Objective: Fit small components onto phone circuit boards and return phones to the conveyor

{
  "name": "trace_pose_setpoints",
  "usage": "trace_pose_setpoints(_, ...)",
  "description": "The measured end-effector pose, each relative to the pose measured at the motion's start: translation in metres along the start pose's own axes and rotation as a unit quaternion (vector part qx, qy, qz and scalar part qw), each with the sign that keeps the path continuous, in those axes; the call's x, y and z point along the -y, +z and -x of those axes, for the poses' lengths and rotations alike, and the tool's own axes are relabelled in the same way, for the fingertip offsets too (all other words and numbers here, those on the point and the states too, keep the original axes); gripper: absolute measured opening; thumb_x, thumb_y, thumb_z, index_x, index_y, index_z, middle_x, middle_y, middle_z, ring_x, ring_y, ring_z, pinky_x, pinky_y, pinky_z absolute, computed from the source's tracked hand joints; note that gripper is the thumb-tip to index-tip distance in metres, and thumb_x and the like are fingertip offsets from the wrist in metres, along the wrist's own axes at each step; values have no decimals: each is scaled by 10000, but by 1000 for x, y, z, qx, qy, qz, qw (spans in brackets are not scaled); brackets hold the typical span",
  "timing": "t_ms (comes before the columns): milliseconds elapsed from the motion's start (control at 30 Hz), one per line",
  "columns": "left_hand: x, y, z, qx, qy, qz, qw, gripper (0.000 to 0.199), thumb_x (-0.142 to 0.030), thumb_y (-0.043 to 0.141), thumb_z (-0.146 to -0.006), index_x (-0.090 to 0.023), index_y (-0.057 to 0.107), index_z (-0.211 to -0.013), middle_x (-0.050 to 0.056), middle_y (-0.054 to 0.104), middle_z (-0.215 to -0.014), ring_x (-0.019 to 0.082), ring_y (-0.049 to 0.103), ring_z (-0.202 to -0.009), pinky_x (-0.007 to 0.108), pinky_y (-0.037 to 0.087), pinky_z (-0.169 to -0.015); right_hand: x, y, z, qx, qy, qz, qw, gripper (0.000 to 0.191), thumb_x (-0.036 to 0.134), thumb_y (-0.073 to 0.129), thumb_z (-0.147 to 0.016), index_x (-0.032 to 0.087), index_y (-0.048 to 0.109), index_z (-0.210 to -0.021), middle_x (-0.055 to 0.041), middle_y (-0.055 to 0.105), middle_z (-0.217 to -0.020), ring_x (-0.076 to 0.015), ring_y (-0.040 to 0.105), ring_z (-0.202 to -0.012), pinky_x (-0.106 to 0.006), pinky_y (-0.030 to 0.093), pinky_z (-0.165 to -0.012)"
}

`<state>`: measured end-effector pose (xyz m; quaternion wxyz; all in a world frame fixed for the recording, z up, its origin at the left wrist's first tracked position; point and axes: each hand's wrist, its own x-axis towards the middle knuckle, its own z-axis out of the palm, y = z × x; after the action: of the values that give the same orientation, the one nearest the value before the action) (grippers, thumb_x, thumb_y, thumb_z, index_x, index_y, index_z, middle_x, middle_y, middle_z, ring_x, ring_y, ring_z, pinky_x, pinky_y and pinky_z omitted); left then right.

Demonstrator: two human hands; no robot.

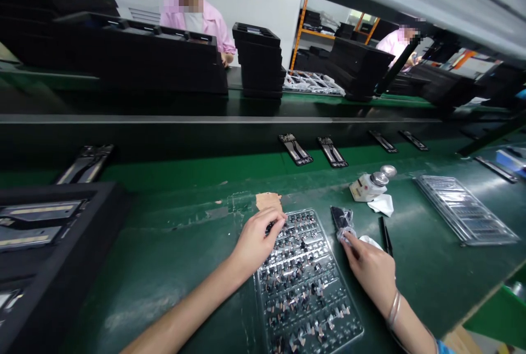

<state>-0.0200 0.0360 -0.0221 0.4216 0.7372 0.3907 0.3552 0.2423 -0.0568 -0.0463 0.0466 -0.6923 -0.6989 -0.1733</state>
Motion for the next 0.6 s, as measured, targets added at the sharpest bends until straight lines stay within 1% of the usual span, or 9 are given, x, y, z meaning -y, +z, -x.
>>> trace_pose_setpoints(67, -3, 1, 1, 5, -14, -2, 1000, 214, -221, 412, -869, -178, 536, -699, 24, 598, -778, 158, 542, -777, 264, 387, -728, 4, -3, 5, -11, -5, 2, 1000, 283, 310, 452, -892, 184, 687, -988, -36, 711, -637, -149, 627, -532, -239, 310, -491)
trace_pose_setpoints(133, -9, 3, 3, 22, -48, 17, 998, 242, -243, 419, -861, -176, 489, -640, -6, 526, -638, 135, 486, -637, 241, 353, -617, 5, -2, 7, -20, -10, 7, 1000, 262, 281, 464, -886, 179, 693, -962, -37, 712, -646, -152, 626, -532, -242, 315, -497)
trace_pose_setpoints(200, -15, 5, 6, 55, -91, 87, 991, 254, -264, 418, -856, -176, 448, -619, -36, 439, -547, 110, 410, -539, 226, 306, -546, 4, 1, 7, -23, -14, 10, 1000, 248, 256, 469, -877, 178, 703, -908, -37, 712, -646, -155, 626, -530, -244, 320, -500)
trace_pose_setpoints(233, -19, 7, 8, 75, -109, 134, 982, 250, -269, 413, -856, -176, 438, -625, -47, 415, -528, 101, 386, -517, 221, 295, -534, 3, 3, 6, -22, -13, 9, 1000, 247, 252, 470, -875, 178, 705, -886, -36, 712, -644, -156, 626, -531, -243, 324, -503)
trace_pose_setpoints(300, -24, 12, 12, 116, -135, 221, 959, 235, -275, 412, -853, -174, 435, -641, -57, 402, -513, 90, 366, -500, 215, 289, -531, 1, 6, 4, -28, -13, 6, 1000, 255, 255, 468, -875, 175, 708, -845, -36, 711, -637, -156, 627, -533, -241, 331, -507)
trace_pose_setpoints(400, -29, 18, 18, 159, -159, 288, 931, 211, -280, 435, -840, -166, 470, -666, -60, 413, -492, 81, 355, -479, 209, 275, -514, 0, 6, 2, -40, -12, -4, 999, 263, 268, 470, -876, 170, 706, -815, -37, 713, -638, -159, 637, -552, -238, 344, -509)
trace_pose_setpoints(467, -32, 21, 21, 171, -166, 306, 922, 199, -284, 454, -832, -162, 501, -681, -56, 426, -491, 80, 362, -479, 206, 265, -500, 1, 3, 2, -47, -14, -13, 999, 251, 271, 479, -873, 169, 704, -832, -35, 718, -654, -159, 648, -572, -235, 358, -514)
trace_pose_setpoints(600, -34, 20, 22, 173, -176, 320, 915, 199, -290, 485, -813, -158, 528, -670, -51, 439, -490, 78, 373, -480, 204, 255, -483, 4, -5, 4, -50, -24, -33, 998, 241, 280, 493, -869, 171, 708, -866, -28, 731, -693, -150, 667, -607, -228, 391, -539)
